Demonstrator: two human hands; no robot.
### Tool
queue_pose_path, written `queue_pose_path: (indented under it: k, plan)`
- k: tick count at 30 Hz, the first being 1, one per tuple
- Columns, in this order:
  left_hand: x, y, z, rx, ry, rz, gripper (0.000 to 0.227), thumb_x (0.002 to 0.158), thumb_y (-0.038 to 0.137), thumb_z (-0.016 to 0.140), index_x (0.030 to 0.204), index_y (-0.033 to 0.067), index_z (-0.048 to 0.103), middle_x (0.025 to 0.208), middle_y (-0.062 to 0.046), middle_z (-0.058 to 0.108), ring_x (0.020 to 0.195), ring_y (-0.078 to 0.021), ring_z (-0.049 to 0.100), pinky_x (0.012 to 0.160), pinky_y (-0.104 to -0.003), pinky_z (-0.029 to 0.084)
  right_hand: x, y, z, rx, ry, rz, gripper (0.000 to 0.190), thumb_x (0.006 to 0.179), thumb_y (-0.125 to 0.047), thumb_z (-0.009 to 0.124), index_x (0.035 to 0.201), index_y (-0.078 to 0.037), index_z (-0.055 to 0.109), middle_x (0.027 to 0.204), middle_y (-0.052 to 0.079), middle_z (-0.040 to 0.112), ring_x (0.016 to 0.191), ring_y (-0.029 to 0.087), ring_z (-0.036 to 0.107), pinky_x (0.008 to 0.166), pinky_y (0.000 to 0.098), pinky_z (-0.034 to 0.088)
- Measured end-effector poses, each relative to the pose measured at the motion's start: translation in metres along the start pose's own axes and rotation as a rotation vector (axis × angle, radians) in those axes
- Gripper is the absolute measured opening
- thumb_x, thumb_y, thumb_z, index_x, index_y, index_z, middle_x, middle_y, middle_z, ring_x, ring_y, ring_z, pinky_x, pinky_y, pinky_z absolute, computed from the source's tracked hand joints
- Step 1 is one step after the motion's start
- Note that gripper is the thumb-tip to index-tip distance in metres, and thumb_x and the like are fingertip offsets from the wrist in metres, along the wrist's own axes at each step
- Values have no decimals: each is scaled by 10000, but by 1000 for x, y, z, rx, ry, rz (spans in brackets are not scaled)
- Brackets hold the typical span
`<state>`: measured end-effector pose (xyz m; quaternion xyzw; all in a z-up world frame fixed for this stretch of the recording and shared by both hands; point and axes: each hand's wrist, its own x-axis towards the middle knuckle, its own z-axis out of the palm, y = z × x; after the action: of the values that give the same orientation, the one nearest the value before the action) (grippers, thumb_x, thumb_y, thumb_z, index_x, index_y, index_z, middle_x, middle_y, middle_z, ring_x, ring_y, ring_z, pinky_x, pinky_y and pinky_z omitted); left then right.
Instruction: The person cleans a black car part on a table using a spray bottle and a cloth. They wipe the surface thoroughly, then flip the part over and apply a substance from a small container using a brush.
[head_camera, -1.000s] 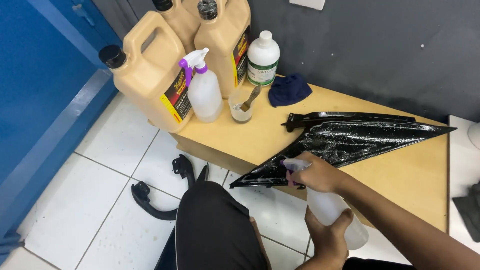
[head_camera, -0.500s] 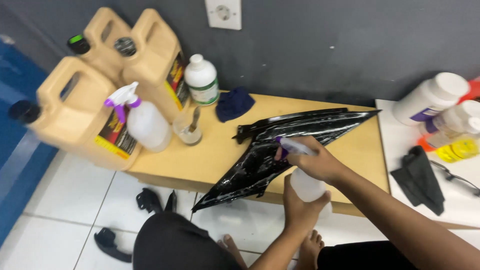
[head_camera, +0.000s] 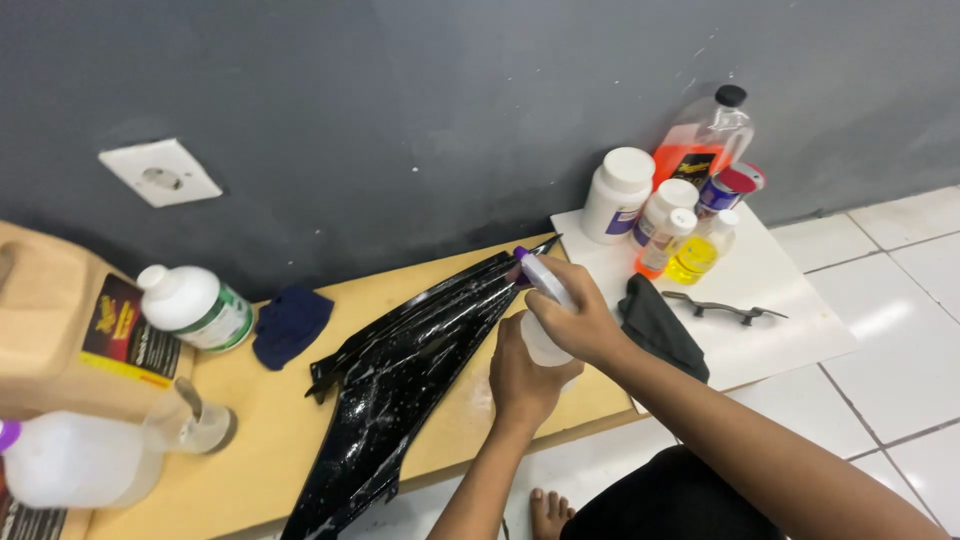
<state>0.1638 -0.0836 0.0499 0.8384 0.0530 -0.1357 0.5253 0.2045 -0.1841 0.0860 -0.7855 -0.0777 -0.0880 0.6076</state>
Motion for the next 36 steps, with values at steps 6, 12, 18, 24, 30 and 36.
queue_pose_path:
  k: [6, 12, 18, 24, 30, 36]
  plan:
    - [51, 29, 39, 47, -64, 66, 775, 694, 209, 857, 1390, 159, 519, 1328, -20, 583, 1341, -286, 573, 1050, -496, 532, 32, 32, -46, -50, 145, -42, 336, 717, -25, 555, 976, -47, 768, 881, 139, 756, 924, 211, 697, 915, 398, 529]
    - [109, 33, 76, -68, 2, 140, 861, 652, 173, 893, 1405, 110, 480, 1376, -80, 558, 1378, -334, 529, 1062, -516, 530, 68, 71, -66, -103, 242, -145, 374, 731, 24, 516, 1020, -7, 751, 889, 199, 730, 956, 273, 682, 928, 442, 513]
    - [140, 34, 91, -49, -3, 277, 761, 741, 164, 855, 1393, 60, 476, 1313, -131, 550, 1322, -386, 551, 1024, -536, 569, 95, 107, -78, -149, 295, -214, 375, 756, 55, 531, 1064, -7, 738, 963, 171, 727, 1012, 275, 690, 984, 455, 495]
    - [156, 45, 97, 28, 5, 278, 799, 769, 149, 841, 1446, 8, 442, 1347, -156, 543, 1329, -373, 549, 1019, -514, 588, 106, 111, -89, -105, 300, -223, 381, 820, 97, 547, 1162, 49, 707, 1079, 243, 708, 1100, 359, 664, 1053, 525, 457]
    - [169, 37, 109, -17, 22, 309, 811, 777, 98, 846, 1458, -39, 428, 1327, -214, 548, 1297, -403, 569, 987, -503, 596, 103, 116, -93, -172, 371, -63, 264, 940, -33, 678, 1202, -19, 713, 1098, 173, 726, 1076, 293, 688, 1021, 432, 494]
    - [165, 25, 118, 83, 59, 258, 884, 774, 91, 844, 1490, -78, 355, 1385, -247, 470, 1324, -432, 534, 1045, -500, 579, 85, 126, -100, -272, 364, 95, 482, 847, -283, 871, 1228, -38, 705, 1039, 196, 733, 1022, 330, 711, 920, 452, 538]
